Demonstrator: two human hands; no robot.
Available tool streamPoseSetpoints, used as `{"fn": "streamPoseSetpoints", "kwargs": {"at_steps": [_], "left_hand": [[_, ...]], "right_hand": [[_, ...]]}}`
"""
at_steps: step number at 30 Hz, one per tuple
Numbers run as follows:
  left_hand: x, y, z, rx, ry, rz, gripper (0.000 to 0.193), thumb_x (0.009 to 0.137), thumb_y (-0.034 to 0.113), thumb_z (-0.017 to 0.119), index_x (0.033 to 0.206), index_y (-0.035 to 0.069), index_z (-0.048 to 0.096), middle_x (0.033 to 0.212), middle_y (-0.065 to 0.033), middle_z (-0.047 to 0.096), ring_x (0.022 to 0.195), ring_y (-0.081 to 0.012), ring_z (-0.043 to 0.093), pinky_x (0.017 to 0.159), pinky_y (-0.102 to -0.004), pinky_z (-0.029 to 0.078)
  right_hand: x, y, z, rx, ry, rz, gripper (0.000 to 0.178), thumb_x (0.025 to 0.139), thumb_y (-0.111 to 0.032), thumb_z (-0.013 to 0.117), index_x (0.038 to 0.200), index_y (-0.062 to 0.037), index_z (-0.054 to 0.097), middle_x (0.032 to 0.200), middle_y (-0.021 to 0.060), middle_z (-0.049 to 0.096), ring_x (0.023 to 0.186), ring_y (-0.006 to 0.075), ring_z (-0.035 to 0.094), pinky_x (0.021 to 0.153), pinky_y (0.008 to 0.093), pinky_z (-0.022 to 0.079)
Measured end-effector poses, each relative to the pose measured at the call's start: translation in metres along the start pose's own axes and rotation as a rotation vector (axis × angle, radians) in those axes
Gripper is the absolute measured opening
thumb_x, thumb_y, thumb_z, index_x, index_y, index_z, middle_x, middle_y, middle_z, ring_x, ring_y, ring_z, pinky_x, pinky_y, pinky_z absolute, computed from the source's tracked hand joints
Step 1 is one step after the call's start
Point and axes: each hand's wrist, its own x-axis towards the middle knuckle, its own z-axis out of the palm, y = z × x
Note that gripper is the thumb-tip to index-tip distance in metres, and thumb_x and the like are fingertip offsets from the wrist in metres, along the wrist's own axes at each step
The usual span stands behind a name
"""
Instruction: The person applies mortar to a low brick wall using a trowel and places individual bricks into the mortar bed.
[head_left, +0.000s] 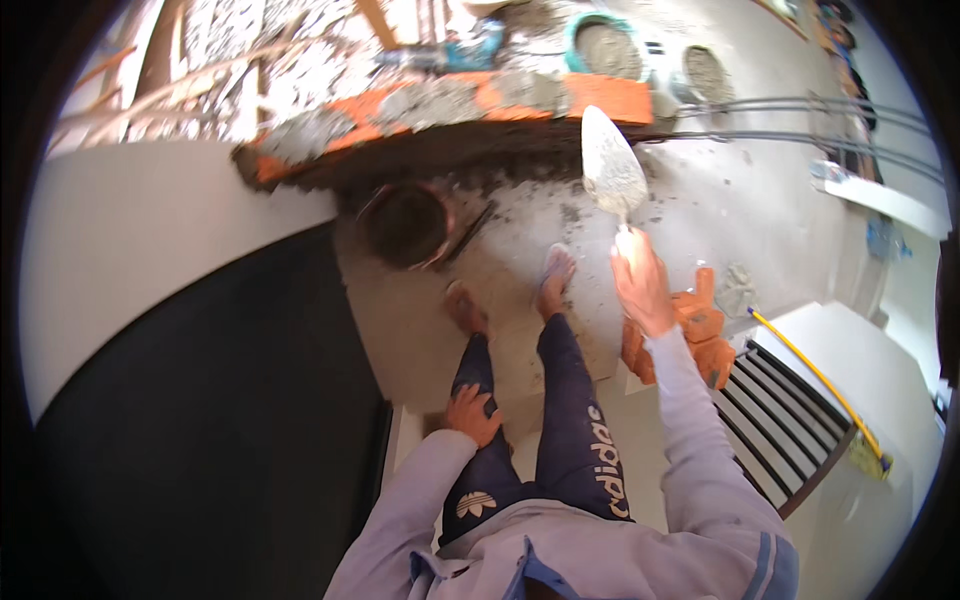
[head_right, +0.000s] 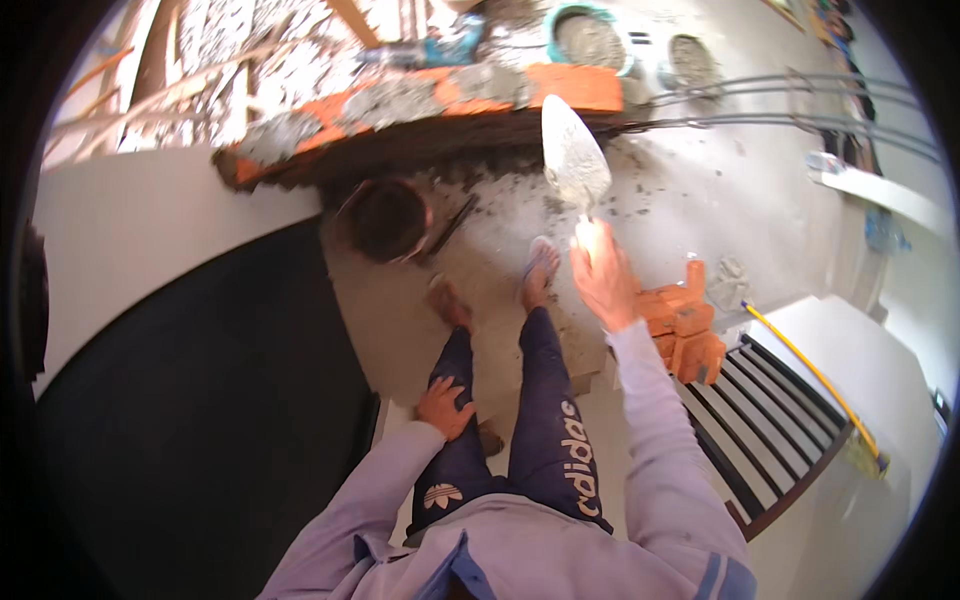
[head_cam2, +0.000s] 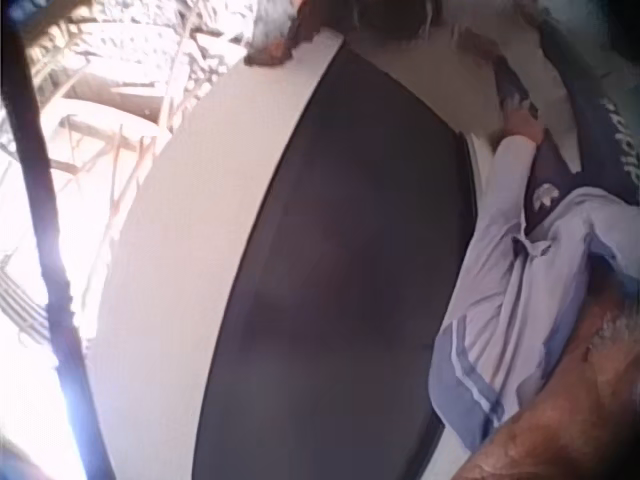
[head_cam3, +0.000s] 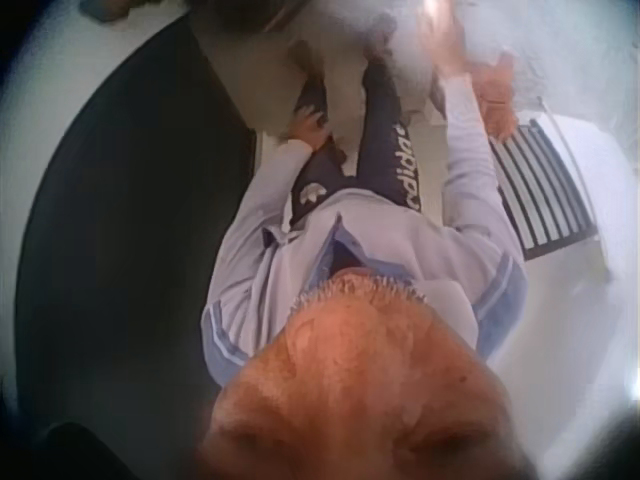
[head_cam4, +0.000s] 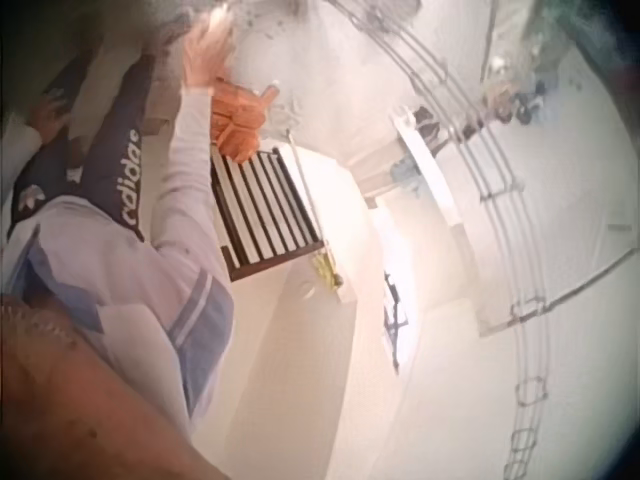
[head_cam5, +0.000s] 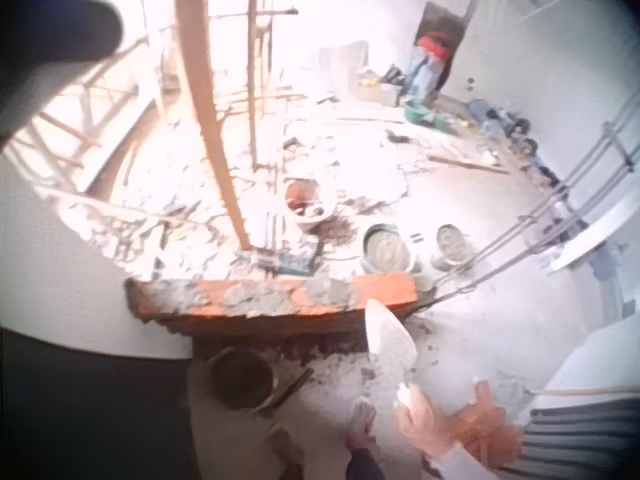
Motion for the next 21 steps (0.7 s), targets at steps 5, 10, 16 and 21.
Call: {"fn": "streamPoseSetpoints", "kwargs": {"at_steps": [5,10,16,21], "left_hand": [[-0.003,-0.004,0.014,0.033,-0.022,0.011,0.040,0.081,0.037,0.065,0.112,0.013,0.068,0.146,-0.0157,0.043,0.141,-0.0372,0.028,0.114,-0.0589,0.019],[-0.015,-0.012,0.023,-0.026,0.098,0.061,0.030,0.082,0.030,0.069,0.105,0.012,0.065,0.149,-0.0160,0.038,0.143,-0.0403,0.023,0.111,-0.0659,0.016],[-0.025,-0.012,0.025,-0.180,0.107,-0.030,0.039,0.085,0.028,0.065,0.121,0.013,0.058,0.153,-0.0177,0.030,0.146,-0.0401,0.016,0.112,-0.0669,0.012],[-0.023,-0.017,0.017,-0.125,0.103,-0.049,0.044,0.085,0.030,0.064,0.125,0.013,0.057,0.154,-0.0178,0.029,0.145,-0.0401,0.017,0.112,-0.0660,0.012]], "right_hand": [[0.013,-0.011,0.122,-0.290,-0.715,-0.076,0.022,0.087,-0.015,0.050,0.105,-0.0025,0.049,0.090,0.0265,0.064,0.087,0.0489,0.061,0.077,0.0556,0.047],[0.075,-0.004,0.299,-0.510,-0.701,-0.334,0.022,0.092,-0.017,0.047,0.101,0.0011,0.055,0.089,0.0260,0.066,0.087,0.0423,0.066,0.076,0.0516,0.052],[0.072,0.003,0.404,-0.355,-0.853,-0.211,0.031,0.089,-0.024,0.052,0.105,-0.0017,0.066,0.104,0.0216,0.068,0.102,0.0376,0.065,0.086,0.0469,0.052],[0.043,0.039,0.397,0.258,-1.001,0.049,0.039,0.078,-0.024,0.070,0.109,-0.0007,0.064,0.092,0.0189,0.068,0.079,0.0280,0.066,0.072,0.0387,0.054]]}}
